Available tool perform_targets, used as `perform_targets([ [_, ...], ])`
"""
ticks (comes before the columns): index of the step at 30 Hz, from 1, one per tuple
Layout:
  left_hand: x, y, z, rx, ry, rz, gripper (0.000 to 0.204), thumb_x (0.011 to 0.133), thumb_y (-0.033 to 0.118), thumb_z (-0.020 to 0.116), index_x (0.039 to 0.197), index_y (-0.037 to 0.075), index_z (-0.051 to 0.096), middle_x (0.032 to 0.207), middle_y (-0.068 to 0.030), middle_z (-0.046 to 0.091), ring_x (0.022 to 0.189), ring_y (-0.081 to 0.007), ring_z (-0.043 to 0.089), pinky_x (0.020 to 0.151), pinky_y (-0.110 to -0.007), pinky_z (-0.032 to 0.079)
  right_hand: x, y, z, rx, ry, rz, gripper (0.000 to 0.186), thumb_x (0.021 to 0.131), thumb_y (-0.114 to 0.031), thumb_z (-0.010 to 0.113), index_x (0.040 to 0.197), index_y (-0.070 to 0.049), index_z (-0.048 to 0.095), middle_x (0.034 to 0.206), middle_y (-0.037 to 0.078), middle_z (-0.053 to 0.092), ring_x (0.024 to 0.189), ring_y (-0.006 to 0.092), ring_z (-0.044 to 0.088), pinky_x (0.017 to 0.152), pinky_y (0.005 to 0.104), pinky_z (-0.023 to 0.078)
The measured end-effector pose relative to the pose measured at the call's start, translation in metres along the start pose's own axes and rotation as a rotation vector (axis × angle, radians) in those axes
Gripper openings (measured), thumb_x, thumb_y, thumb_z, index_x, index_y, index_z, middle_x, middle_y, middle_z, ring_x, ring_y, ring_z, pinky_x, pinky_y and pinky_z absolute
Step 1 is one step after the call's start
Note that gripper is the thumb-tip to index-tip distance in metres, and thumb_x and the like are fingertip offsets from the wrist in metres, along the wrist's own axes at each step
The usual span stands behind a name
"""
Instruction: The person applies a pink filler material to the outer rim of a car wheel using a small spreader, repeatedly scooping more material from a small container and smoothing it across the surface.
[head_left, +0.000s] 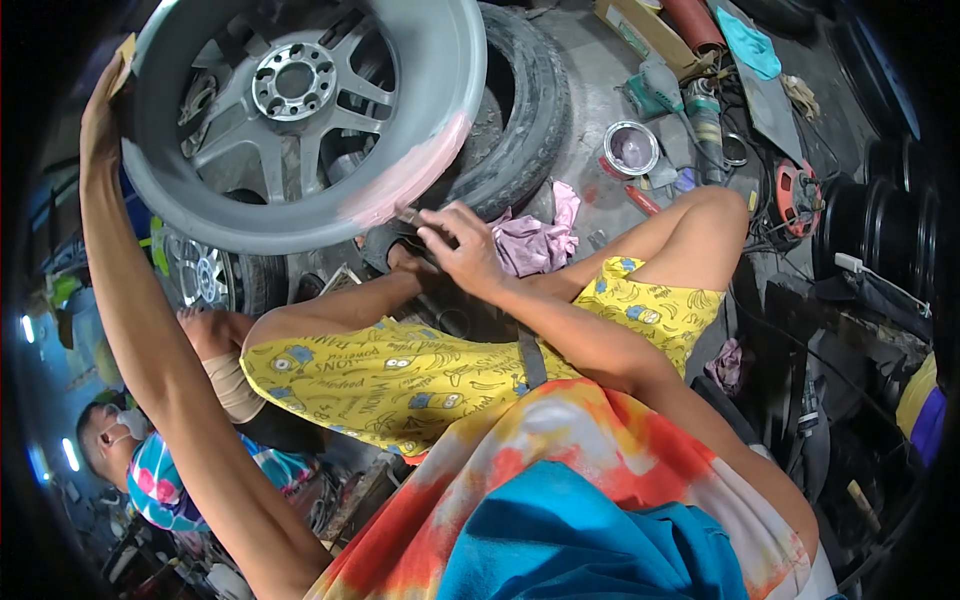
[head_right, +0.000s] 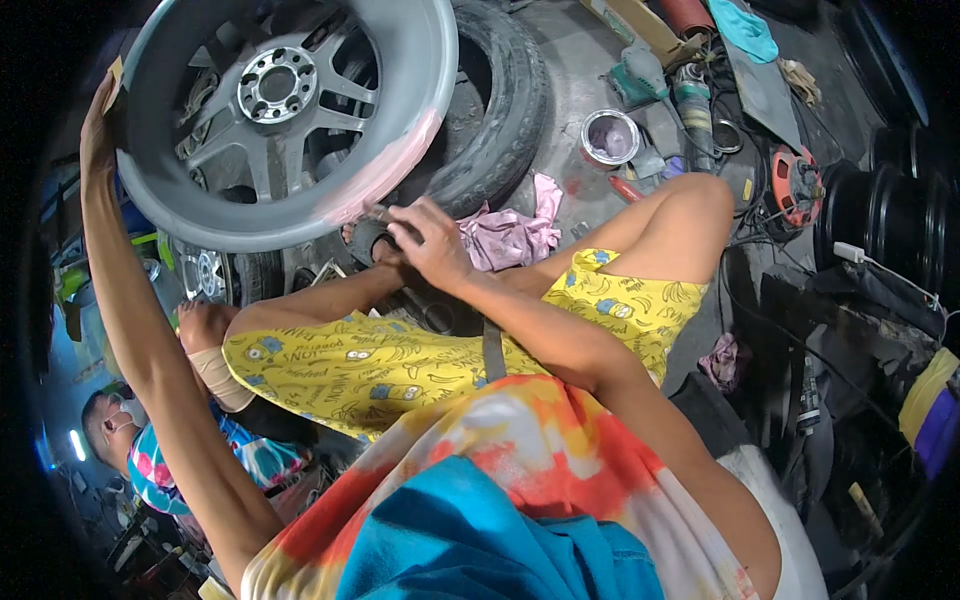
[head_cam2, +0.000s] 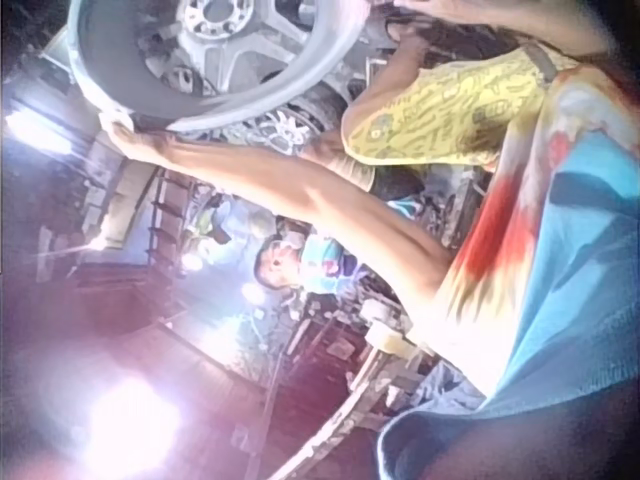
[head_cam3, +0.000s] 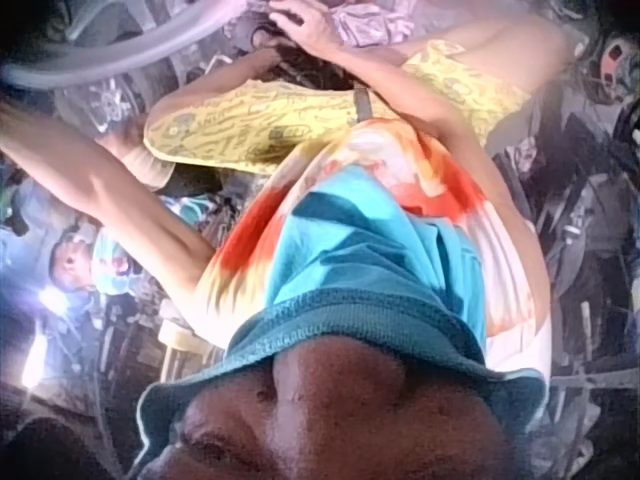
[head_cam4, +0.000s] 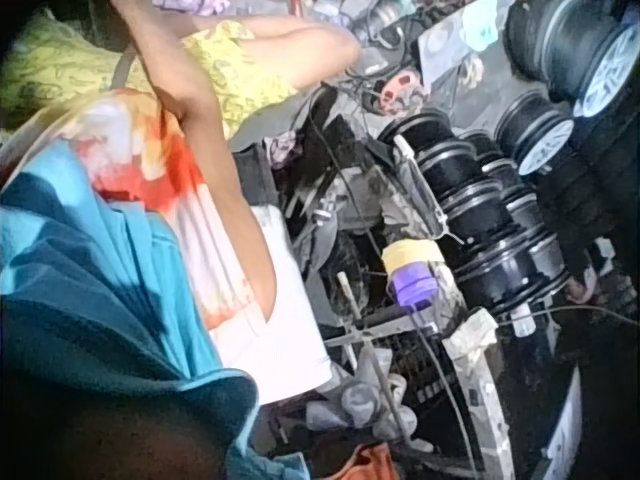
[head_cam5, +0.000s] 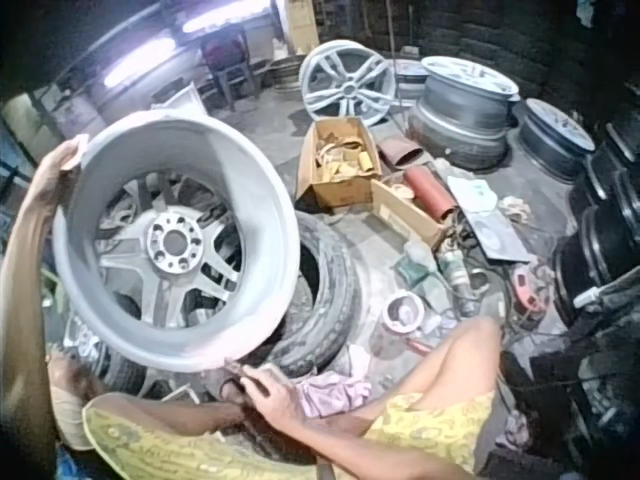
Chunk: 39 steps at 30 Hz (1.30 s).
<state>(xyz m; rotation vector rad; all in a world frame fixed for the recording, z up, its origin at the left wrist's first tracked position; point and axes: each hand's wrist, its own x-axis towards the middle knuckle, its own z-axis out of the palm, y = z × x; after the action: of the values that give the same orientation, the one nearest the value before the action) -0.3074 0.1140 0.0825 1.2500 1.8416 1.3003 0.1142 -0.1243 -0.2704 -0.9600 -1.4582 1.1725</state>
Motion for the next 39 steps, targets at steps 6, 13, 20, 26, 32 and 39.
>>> perform_targets([
  [6,-0.007,0.000,0.007,0.053,-0.001,0.133,0.047,0.100,0.038,0.067,0.129,0.002,0.070,0.120,-0.0087,0.073,0.107,-0.0164,0.069,0.098,-0.027,0.050,0.033,0.045,-0.044,-0.116,0.099,0.047,0.021,0.091,-0.010,0.073,0.109,0.000,0.074,0.094,0.016,0.066,0.085,0.0327,0.067,0.077,0.0418,0.053],
  [13,-0.018,0.009,0.010,0.016,0.012,0.112,0.045,0.102,0.035,0.065,0.130,0.001,0.069,0.122,-0.0093,0.072,0.111,-0.0172,0.068,0.101,-0.029,0.050,0.055,0.052,-0.059,-0.186,0.229,0.088,0.021,0.092,-0.012,0.073,0.107,0.002,0.074,0.088,0.016,0.067,0.080,0.0317,0.068,0.076,0.0408,0.053],
  [20,0.009,-0.006,-0.029,0.022,0.062,0.135,0.046,0.106,0.035,0.058,0.142,0.005,0.063,0.142,-0.0087,0.063,0.130,-0.0197,0.060,0.113,-0.031,0.043,0.015,0.008,-0.008,0.003,0.079,0.116,0.020,0.091,-0.012,0.074,0.104,0.003,0.073,0.090,0.017,0.068,0.081,0.0316,0.067,0.075,0.0401,0.052],
  [26,0.021,-0.014,-0.009,-0.057,0.067,0.044,0.045,0.104,0.036,0.062,0.138,0.007,0.066,0.135,-0.0088,0.067,0.122,-0.0193,0.065,0.109,-0.030,0.046,-0.006,-0.030,0.012,0.088,-0.001,0.101,0.022,0.091,-0.009,0.074,0.108,0.004,0.071,0.087,0.015,0.063,0.073,0.0265,0.063,0.067,0.0363,0.051],
  [32,0.020,-0.015,-0.018,0.003,0.043,0.076,0.045,0.104,0.036,0.063,0.138,0.007,0.066,0.135,-0.0085,0.068,0.122,-0.0188,0.065,0.107,-0.030,0.048,-0.006,-0.045,0.021,0.119,-0.094,0.033,0.025,0.089,-0.008,0.077,0.111,0.004,0.072,0.088,0.012,0.063,0.071,0.0211,0.064,0.065,0.0332,0.051],
  [39,0.009,-0.010,-0.007,-0.040,0.055,0.079,0.041,0.104,0.034,0.062,0.136,0.008,0.068,0.132,-0.0074,0.069,0.122,-0.0192,0.065,0.108,-0.031,0.047,0.018,-0.010,-0.018,-0.089,-0.018,-0.082,0.025,0.087,-0.007,0.077,0.111,0.002,0.074,0.085,0.010,0.062,0.068,0.0195,0.061,0.063,0.0328,0.050],
])
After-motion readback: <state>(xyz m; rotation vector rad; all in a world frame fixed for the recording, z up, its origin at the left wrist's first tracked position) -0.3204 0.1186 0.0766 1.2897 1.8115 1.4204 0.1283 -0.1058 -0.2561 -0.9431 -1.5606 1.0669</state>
